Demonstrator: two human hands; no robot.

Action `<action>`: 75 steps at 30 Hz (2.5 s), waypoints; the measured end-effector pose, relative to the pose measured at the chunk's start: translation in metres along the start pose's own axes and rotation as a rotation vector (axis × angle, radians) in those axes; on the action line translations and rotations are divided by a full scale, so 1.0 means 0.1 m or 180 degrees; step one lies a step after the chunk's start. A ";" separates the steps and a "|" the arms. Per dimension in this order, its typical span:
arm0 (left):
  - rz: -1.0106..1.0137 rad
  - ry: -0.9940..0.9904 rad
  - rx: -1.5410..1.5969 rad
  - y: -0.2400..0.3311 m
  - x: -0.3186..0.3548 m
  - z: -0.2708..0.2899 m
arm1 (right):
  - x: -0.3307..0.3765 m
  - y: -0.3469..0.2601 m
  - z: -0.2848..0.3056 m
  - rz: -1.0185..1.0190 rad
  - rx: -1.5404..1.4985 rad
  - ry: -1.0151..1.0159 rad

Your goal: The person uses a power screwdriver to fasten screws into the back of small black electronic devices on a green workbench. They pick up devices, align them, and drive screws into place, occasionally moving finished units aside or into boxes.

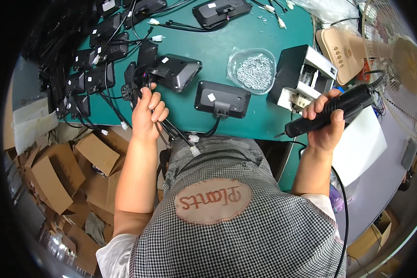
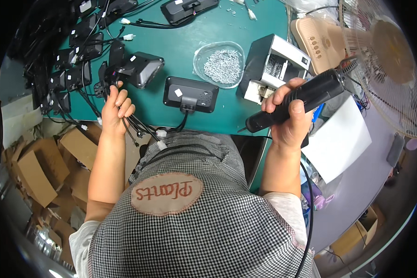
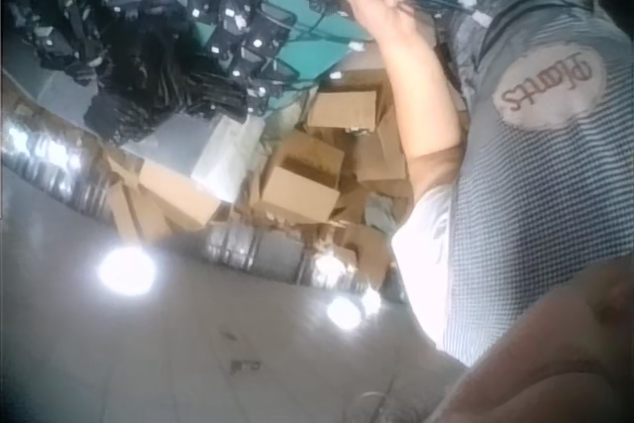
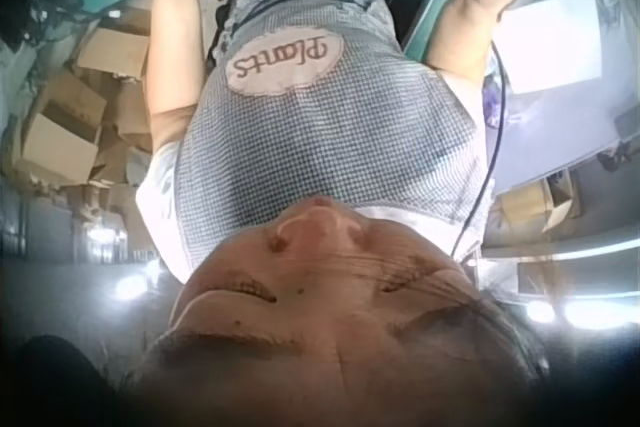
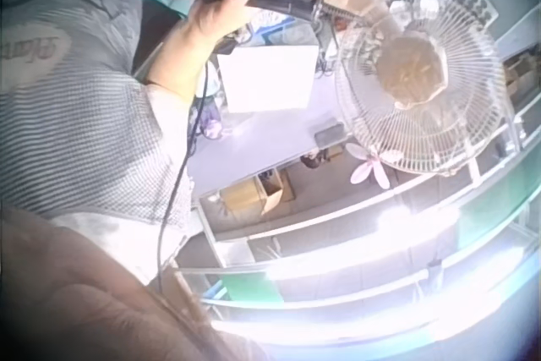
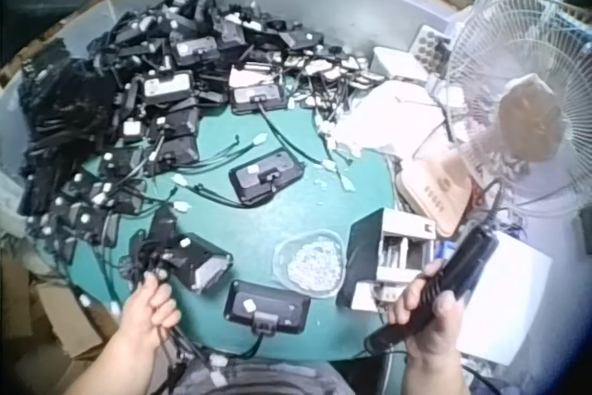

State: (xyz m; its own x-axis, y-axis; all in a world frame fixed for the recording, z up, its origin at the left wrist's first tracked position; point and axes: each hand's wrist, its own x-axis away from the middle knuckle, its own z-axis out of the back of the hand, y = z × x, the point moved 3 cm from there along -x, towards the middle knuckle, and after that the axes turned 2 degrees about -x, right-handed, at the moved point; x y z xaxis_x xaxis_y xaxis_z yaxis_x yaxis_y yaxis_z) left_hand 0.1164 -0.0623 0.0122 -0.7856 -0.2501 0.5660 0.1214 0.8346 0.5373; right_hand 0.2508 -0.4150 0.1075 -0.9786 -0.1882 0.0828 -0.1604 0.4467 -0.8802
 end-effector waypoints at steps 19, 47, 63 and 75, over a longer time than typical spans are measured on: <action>-0.0662 0.0254 -0.0943 0.82 0.15 -0.35 | 0.08 -0.10 0.08 0.0078 -0.0134 0.0119; -0.1679 0.2399 -0.1251 2.13 1.76 0.71 | -0.62 0.11 -0.67 -0.0049 -0.0381 -0.0276; -0.0909 0.2238 -0.1474 2.39 1.67 1.73 | -1.51 1.86 -0.94 -0.0442 0.1100 0.1404; -0.1034 0.1152 -0.3370 2.29 1.03 1.00 | -0.26 1.69 -2.85 -0.2220 0.0522 -0.2366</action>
State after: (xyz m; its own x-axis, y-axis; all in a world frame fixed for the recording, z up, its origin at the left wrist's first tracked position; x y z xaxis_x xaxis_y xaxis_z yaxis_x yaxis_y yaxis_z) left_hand 0.0022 0.1525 0.1312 -0.6744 -0.6449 0.3596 0.5264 -0.0784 0.8466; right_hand 0.2126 -0.0850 0.0899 -0.3391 -0.8777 0.3385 -0.5877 -0.0833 -0.8048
